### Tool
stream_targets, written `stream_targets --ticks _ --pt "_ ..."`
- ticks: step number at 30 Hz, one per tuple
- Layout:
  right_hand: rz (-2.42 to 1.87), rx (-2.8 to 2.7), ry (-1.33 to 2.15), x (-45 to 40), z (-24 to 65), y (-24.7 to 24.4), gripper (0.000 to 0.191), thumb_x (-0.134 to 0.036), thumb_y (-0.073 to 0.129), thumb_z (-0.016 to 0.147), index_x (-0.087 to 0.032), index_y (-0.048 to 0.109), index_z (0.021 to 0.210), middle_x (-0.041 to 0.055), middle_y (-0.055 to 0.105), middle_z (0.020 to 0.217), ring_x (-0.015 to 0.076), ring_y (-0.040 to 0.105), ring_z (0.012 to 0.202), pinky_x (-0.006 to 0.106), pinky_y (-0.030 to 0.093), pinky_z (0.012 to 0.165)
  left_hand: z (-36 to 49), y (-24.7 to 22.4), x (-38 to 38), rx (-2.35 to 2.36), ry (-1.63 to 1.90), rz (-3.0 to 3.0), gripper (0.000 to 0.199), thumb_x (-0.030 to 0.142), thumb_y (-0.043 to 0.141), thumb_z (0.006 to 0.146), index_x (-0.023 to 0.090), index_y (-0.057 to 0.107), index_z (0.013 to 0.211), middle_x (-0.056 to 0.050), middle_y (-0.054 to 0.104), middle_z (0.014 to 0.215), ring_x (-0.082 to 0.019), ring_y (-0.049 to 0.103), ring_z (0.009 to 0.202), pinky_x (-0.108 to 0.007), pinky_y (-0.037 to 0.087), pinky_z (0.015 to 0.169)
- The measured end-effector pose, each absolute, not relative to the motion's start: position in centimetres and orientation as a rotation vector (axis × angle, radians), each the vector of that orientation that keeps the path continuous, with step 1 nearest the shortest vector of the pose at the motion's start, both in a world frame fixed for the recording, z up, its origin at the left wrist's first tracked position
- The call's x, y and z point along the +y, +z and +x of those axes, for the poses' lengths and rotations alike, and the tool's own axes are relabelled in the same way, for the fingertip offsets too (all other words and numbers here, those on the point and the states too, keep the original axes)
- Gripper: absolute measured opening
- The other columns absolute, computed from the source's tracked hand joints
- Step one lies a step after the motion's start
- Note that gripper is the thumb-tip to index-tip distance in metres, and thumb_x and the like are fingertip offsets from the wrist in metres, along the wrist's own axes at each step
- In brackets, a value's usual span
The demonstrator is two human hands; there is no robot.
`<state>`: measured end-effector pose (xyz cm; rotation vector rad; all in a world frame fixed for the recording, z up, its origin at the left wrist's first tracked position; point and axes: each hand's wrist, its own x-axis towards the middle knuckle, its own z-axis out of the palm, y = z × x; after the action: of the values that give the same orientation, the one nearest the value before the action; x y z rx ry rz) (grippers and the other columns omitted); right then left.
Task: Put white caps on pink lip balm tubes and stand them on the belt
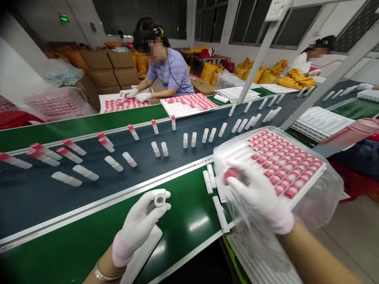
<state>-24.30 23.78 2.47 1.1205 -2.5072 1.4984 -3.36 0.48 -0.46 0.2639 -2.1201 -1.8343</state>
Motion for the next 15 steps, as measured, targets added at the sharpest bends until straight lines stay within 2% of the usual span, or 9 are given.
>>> stream_targets --ticks 2,4,7,10,13,15 --pt "1.369 -2.345 1.913 19.5 -20.3 3.6 0.024 -0.026 0.056 0.092 -0.028 0.059 0.116 0.0011 0.072 0.091 0.0165 0.070 0.086 0.031 0.058 0.079 -3.2 -0.3 0.1 -2.169 -1.804 0.261 0.007 0.020 0.048 0.096 0.021 0.056 0.095 -0.002 0.052 0.093 -0.017 0.053 0.089 -0.032 0.049 0.079" --pt "1.541 -2.196 2.088 16.1 -17.2 4.4 0.029 -0.018 0.058 0.090 -0.029 0.059 0.117 0.0015 0.071 0.104 0.0167 0.069 0.093 0.031 0.057 0.083 -2.8 -0.1 -0.5 -2.224 -1.744 0.233 0.009 0.021 0.046 0.096 0.021 0.055 0.094 -0.004 0.053 0.097 -0.018 0.052 0.089 -0.034 0.048 0.081" --pt "1.760 -2.083 1.987 13.1 -15.2 5.6 0.031 -0.011 0.060 0.085 -0.028 0.062 0.111 0.0007 0.069 0.100 0.0153 0.067 0.089 0.028 0.055 0.079 -1.9 0.5 -2.1 -2.311 -1.650 0.137 0.012 0.024 0.046 0.094 0.020 0.056 0.090 -0.003 0.054 0.091 -0.018 0.051 0.083 -0.033 0.046 0.078" --pt "1.993 -2.073 1.769 12.0 -14.9 6.8 0.018 -0.012 0.058 0.087 -0.024 0.062 0.100 -0.0009 0.065 0.085 0.0129 0.062 0.078 0.026 0.051 0.072 -1.0 1.0 -3.5 -2.375 -1.637 0.047 0.020 0.033 0.046 0.095 0.018 0.058 0.088 -0.003 0.053 0.082 -0.018 0.050 0.077 -0.033 0.046 0.075" --pt "2.024 -2.171 1.682 11.3 -14.2 7.5 0.013 -0.011 0.057 0.087 -0.023 0.059 0.091 -0.0027 0.061 0.081 0.0117 0.058 0.075 0.025 0.048 0.070 -0.4 0.8 -4.0 -2.295 -1.630 0.079 0.021 0.036 0.052 0.094 0.018 0.061 0.099 -0.004 0.056 0.085 -0.019 0.053 0.079 -0.033 0.047 0.075" --pt "1.950 -2.204 1.689 10.8 -13.4 7.6 0.015 -0.010 0.059 0.085 -0.023 0.059 0.092 -0.0038 0.061 0.081 0.0113 0.058 0.077 0.025 0.047 0.072 -0.2 0.2 -3.9 -2.196 -1.571 0.133 0.019 0.032 0.058 0.092 0.020 0.062 0.107 -0.005 0.059 0.090 -0.019 0.054 0.081 -0.033 0.048 0.076"
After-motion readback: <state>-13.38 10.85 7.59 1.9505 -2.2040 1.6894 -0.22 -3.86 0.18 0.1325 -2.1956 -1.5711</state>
